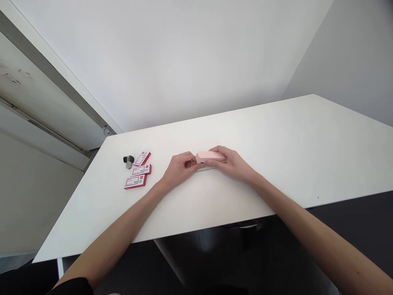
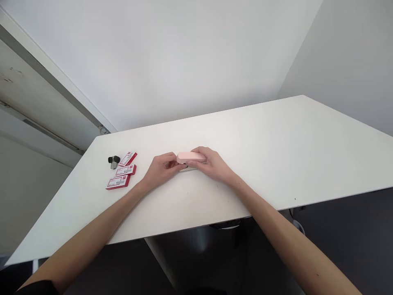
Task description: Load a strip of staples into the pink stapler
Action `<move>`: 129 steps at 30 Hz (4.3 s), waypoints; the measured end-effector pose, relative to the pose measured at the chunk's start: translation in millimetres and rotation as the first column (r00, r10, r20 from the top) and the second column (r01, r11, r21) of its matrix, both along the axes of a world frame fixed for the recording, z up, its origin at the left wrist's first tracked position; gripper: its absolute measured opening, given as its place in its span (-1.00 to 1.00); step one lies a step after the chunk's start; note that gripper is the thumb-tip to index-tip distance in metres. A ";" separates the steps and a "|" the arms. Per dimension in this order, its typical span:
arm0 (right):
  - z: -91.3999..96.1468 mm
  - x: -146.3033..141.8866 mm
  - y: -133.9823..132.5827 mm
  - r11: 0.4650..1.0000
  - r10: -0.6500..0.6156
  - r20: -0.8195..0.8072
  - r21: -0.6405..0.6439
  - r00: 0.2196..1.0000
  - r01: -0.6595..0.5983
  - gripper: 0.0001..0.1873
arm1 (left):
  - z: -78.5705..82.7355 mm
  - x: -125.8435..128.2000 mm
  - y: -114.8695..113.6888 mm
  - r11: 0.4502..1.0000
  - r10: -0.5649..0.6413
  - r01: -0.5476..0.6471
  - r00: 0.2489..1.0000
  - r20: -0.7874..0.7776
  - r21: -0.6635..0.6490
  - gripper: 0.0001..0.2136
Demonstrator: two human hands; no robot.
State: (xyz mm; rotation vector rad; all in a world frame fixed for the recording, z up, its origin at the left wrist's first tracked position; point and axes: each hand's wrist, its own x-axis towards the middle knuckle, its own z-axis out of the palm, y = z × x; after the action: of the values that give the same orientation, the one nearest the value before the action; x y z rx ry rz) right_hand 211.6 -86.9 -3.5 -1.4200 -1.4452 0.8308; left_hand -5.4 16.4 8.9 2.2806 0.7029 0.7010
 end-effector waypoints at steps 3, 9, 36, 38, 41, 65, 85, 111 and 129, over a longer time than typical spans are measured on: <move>2.3 -0.9 -0.4 1.000 0.003 -0.045 -0.026 0.999 -0.004 -0.62 | -3.5 -0.9 1.6 0.999 -0.006 0.007 1.000 0.022 -0.034 -0.74; 9.6 -2.1 -0.7 0.999 0.045 -0.139 -0.004 0.989 -0.046 -0.55 | -5.5 -0.5 -0.1 0.996 -0.070 0.071 0.997 0.011 -0.062 -0.83; 9.8 4.4 1.5 0.963 0.264 -0.244 0.016 0.933 -0.269 -0.53 | -10.7 -0.9 -4.3 0.944 -0.197 0.199 0.980 -0.034 0.264 -0.87; 9.8 4.9 1.6 0.962 0.267 -0.236 0.015 0.934 -0.272 -0.54 | -10.8 -1.1 -4.2 0.944 -0.196 0.196 0.980 -0.028 0.265 -0.86; 9.6 5.8 1.6 0.962 0.268 -0.240 0.016 0.933 -0.272 -0.54 | -9.8 -1.3 -4.3 0.949 -0.212 0.205 0.977 0.003 0.241 -0.87; 11.8 9.9 1.6 0.973 0.229 -0.243 0.014 0.943 -0.232 -0.53 | 3.8 1.7 -9.3 0.984 -0.136 0.158 0.962 0.236 -0.079 -0.84; 5.5 5.1 4.2 0.979 -0.160 -0.174 0.095 0.972 0.178 -0.49 | 0.1 5.5 11.8 0.800 0.383 -0.124 0.859 0.340 -0.587 -0.79; -7.7 -2.7 16.0 0.983 -0.144 0.036 0.124 0.989 0.138 -0.47 | 3.4 7.7 -4.6 0.856 0.266 -0.074 0.912 0.313 -0.512 -0.79; 11.0 -46.2 53.7 0.996 0.088 -0.320 0.035 0.943 -0.081 -0.64 | 1.3 5.4 -2.2 0.813 0.381 -0.116 0.848 0.369 -0.571 -0.72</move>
State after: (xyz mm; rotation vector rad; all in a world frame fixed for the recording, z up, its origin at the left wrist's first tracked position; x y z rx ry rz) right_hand 165.4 -33.2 7.5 -1.1491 -1.2654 1.0451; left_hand 0.0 14.2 10.2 1.4388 0.8463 0.9999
